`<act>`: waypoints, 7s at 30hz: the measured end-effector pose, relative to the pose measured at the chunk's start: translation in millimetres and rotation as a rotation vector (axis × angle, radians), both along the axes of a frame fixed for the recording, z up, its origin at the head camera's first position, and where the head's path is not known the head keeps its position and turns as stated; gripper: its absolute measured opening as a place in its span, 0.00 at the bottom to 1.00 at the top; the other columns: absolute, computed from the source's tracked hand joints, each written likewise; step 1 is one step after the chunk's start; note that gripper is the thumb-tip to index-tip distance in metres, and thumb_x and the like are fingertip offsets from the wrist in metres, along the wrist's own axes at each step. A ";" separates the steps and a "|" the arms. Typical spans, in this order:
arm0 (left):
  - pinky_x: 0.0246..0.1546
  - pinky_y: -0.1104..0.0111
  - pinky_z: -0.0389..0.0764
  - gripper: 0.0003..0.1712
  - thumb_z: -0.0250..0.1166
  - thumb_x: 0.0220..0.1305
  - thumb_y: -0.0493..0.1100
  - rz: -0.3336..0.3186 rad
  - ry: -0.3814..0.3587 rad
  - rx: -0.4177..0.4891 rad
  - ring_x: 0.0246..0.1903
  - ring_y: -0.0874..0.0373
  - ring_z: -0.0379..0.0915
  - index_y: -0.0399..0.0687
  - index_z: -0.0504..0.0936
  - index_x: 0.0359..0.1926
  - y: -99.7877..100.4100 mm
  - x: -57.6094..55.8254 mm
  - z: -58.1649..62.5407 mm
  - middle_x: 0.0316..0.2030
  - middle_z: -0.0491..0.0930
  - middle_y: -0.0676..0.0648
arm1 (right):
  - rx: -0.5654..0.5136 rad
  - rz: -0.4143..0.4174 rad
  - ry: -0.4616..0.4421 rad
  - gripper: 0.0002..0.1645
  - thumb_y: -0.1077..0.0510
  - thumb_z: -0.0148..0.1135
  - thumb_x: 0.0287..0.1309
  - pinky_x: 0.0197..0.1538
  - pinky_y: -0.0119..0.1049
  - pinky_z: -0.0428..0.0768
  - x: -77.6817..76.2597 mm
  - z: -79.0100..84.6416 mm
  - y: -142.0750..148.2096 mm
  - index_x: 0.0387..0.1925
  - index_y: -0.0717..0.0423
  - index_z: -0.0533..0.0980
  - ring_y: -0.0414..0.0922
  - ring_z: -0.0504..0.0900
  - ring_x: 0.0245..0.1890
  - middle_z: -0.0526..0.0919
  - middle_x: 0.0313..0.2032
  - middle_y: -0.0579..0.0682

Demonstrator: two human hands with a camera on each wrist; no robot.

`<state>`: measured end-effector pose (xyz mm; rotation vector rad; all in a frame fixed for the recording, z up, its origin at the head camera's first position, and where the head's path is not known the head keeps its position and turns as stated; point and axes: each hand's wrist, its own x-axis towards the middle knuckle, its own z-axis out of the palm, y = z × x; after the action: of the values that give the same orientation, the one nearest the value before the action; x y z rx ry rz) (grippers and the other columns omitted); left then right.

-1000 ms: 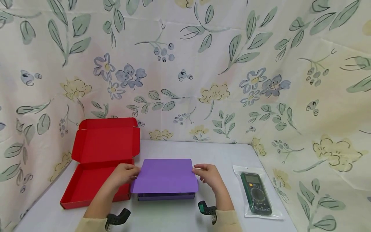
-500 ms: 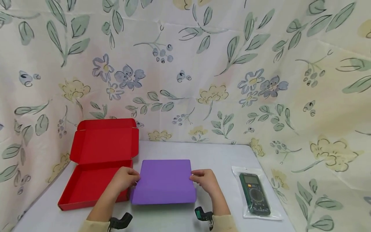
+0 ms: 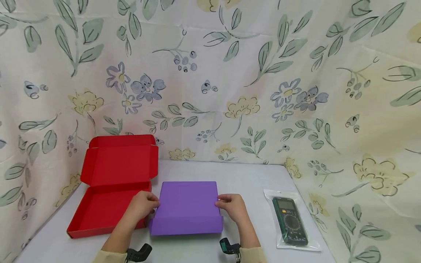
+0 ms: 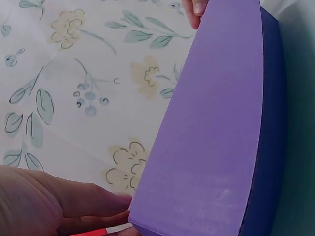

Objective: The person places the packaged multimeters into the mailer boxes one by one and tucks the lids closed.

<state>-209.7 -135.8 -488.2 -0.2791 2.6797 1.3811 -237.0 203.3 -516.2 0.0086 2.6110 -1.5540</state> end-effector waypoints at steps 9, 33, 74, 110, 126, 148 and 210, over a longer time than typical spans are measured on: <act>0.26 0.60 0.81 0.04 0.67 0.64 0.33 0.008 0.005 -0.011 0.29 0.51 0.76 0.36 0.85 0.38 4.4 2.2 -4.0 0.29 0.79 0.44 | 0.018 -0.039 0.040 0.19 0.57 0.77 0.55 0.46 0.51 0.82 1.9 -9.0 -2.5 0.47 0.60 0.86 0.47 0.86 0.41 0.88 0.36 0.48; 0.33 0.56 0.83 0.15 0.66 0.62 0.31 0.044 0.019 -0.178 0.33 0.48 0.76 0.31 0.81 0.50 21.6 5.7 -11.3 0.36 0.82 0.39 | -0.034 -0.076 0.004 0.23 0.65 0.73 0.55 0.36 0.40 0.82 5.8 -19.5 -9.0 0.53 0.66 0.79 0.45 0.79 0.33 0.80 0.35 0.52; 0.42 0.45 0.82 0.15 0.65 0.65 0.35 -0.015 0.204 -0.244 0.41 0.37 0.84 0.24 0.81 0.46 29.4 73.7 -42.5 0.37 0.85 0.34 | 0.303 -0.053 0.185 0.25 0.50 0.64 0.70 0.39 0.43 0.83 75.5 -30.8 -16.6 0.47 0.72 0.82 0.47 0.85 0.36 0.87 0.38 0.56; 0.32 0.62 0.85 0.17 0.72 0.64 0.44 0.089 -0.042 0.216 0.27 0.56 0.82 0.30 0.88 0.40 7.2 74.3 -39.2 0.31 0.85 0.46 | 0.103 -0.132 -0.049 0.29 0.44 0.66 0.67 0.32 0.38 0.83 68.2 -19.1 -8.4 0.39 0.70 0.85 0.44 0.86 0.27 0.88 0.31 0.54; 0.32 0.63 0.85 0.17 0.72 0.65 0.44 0.132 -0.077 0.411 0.29 0.55 0.82 0.29 0.86 0.38 5.7 78.5 -47.8 0.29 0.84 0.46 | 0.045 -0.137 -0.082 0.31 0.42 0.66 0.66 0.33 0.40 0.85 67.3 -18.1 -6.2 0.41 0.72 0.84 0.47 0.88 0.28 0.88 0.33 0.56; 0.51 0.43 0.80 0.37 0.78 0.55 0.43 -0.229 0.035 -0.254 0.51 0.40 0.81 0.38 0.77 0.65 8.7 65.5 -3.1 0.54 0.83 0.38 | 0.296 0.282 0.151 0.40 0.60 0.73 0.55 0.52 0.56 0.79 48.6 11.7 4.9 0.70 0.52 0.72 0.57 0.81 0.53 0.77 0.61 0.60; 0.32 0.60 0.80 0.17 0.78 0.55 0.41 -0.414 0.255 -0.584 0.26 0.58 0.73 0.46 0.82 0.45 19.4 44.0 -42.6 0.27 0.78 0.51 | 0.612 0.097 0.414 0.31 0.71 0.81 0.27 0.44 0.50 0.84 46.6 -18.5 -22.0 0.41 0.50 0.86 0.56 0.89 0.41 0.90 0.40 0.54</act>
<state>-165.7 -116.4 -530.8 0.4169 3.0503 0.5346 -190.4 181.3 -534.7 -0.4240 3.2380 -0.7312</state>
